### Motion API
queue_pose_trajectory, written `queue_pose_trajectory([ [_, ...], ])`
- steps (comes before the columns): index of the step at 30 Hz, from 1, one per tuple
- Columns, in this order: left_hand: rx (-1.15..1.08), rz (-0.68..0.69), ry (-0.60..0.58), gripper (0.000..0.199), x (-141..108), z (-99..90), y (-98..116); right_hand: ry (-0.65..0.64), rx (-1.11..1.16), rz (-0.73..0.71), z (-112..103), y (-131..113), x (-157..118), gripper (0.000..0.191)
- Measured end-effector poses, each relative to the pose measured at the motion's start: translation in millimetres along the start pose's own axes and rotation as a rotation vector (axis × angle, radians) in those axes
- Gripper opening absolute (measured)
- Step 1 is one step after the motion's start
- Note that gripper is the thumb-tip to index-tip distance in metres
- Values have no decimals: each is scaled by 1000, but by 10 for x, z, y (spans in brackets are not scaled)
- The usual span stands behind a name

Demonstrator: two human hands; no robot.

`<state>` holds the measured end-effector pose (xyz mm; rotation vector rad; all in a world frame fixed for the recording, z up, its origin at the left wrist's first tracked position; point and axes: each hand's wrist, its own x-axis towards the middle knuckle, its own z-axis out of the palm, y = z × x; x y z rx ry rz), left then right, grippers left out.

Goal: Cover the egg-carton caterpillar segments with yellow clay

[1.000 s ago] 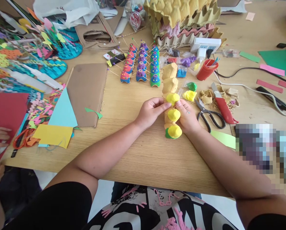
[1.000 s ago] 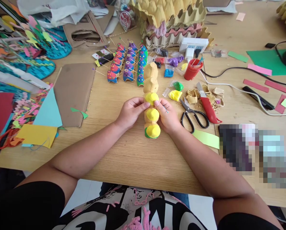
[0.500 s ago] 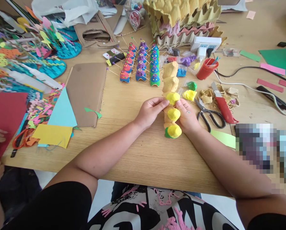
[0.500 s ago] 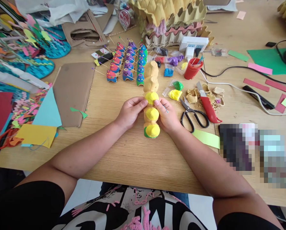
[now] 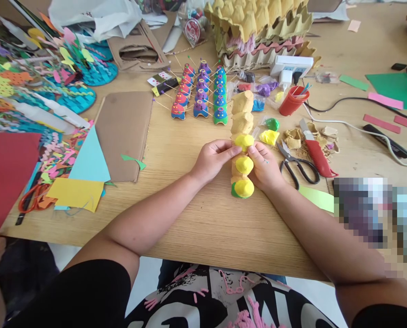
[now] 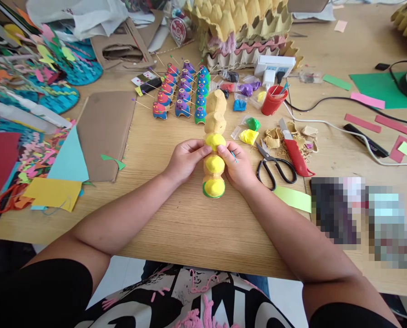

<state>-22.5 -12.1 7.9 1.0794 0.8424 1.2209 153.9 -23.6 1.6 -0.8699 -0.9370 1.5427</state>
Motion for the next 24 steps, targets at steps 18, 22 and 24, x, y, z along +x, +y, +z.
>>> queue_pose_trajectory([
  [18, 111, 34, -60, 72, 32, -100, 20, 15, -454, -224, -96, -164, 20, 65],
  [22, 186, 59, -21, 74, 29, -107, 40, -20, -426, -227, -96, -136, 37, 68],
  [24, 196, 67, -11, 75, 24, -106, 41, -26, -421, -243, -99, -121, 40, 71],
])
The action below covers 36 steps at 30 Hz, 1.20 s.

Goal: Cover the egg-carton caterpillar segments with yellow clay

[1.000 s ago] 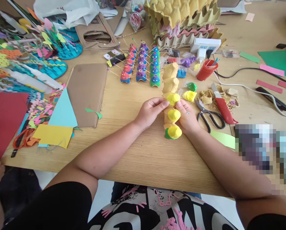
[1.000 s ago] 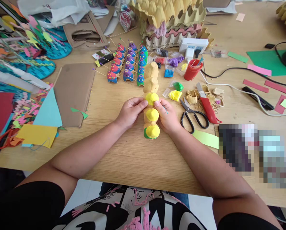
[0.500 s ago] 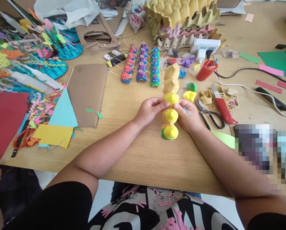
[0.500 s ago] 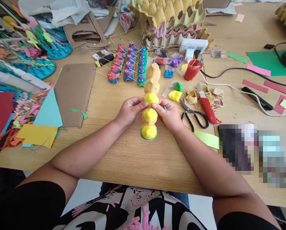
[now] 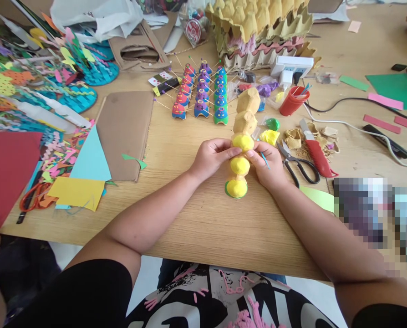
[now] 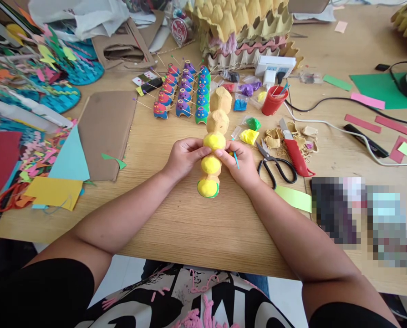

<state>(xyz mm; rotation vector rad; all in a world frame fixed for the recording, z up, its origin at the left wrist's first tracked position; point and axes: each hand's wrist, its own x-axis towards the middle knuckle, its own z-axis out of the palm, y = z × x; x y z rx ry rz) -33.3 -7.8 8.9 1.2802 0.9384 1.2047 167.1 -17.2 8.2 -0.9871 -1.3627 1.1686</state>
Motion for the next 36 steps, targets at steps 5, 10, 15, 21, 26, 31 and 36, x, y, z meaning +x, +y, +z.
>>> queue_pose_trajectory([
  [5, -1, -14, -6, 75, -6, 2, 10, 16, -39, -26, -11, -26, -19, 73],
  [10, -181, -63, -42, 72, -1, 25, -4, 35, -15, 7, -6, -24, -36, 62],
  [15, -281, -129, -48, 68, -10, 48, -33, -17, 324, 155, 56, 24, -45, 64],
  [21, -411, -244, -197, 72, -21, 32, -57, -106, 427, 277, 55, 10, -61, 67],
  [26, -434, -302, -190, 67, -29, 15, -53, -189, 444, 301, 3, 58, -44, 66],
  [31, -364, -303, -236, 68, -56, 16, -6, -196, 438, 326, -36, 121, -51, 62],
  [36, -386, -326, -212, 68, -72, 53, 14, -187, 436, 360, -24, 106, -56, 61],
])
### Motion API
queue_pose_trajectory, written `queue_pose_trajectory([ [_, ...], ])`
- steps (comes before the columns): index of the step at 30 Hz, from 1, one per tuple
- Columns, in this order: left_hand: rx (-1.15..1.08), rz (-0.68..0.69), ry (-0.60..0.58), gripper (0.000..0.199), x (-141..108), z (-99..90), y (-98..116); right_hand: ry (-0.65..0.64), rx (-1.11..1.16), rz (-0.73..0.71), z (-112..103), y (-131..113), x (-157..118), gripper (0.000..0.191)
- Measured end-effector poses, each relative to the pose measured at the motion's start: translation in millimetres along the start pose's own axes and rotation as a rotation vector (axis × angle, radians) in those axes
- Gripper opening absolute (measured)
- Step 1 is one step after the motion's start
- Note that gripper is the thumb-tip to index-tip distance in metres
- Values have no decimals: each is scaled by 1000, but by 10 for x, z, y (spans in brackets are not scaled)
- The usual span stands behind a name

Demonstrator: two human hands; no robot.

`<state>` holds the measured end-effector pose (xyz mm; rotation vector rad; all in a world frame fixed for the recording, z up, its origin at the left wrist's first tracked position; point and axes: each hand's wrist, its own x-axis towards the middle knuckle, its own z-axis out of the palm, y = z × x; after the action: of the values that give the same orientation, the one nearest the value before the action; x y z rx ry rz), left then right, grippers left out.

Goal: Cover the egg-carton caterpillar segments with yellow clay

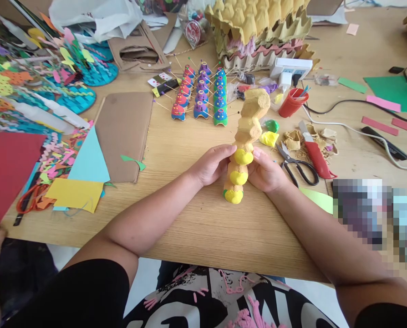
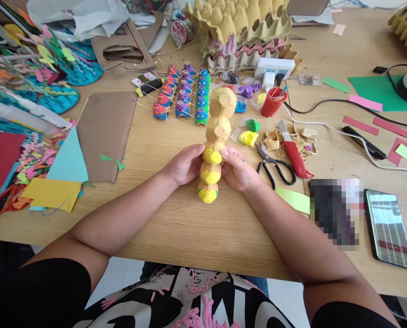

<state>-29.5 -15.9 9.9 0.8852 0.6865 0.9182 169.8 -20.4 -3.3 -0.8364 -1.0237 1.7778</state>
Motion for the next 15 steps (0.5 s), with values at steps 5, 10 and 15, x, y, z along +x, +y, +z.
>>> queue_pose_trajectory([
  [5, -21, -26, 30, 63, 29, -1, -11, -17, 4, 31, 41, -27, 5, 63],
  [10, -21, -37, 20, 60, 64, -32, -14, -27, -4, 45, 51, -22, 4, 63],
  [15, -27, -45, 52, 60, 65, -25, -14, -38, -2, 51, 40, -11, 8, 63],
])
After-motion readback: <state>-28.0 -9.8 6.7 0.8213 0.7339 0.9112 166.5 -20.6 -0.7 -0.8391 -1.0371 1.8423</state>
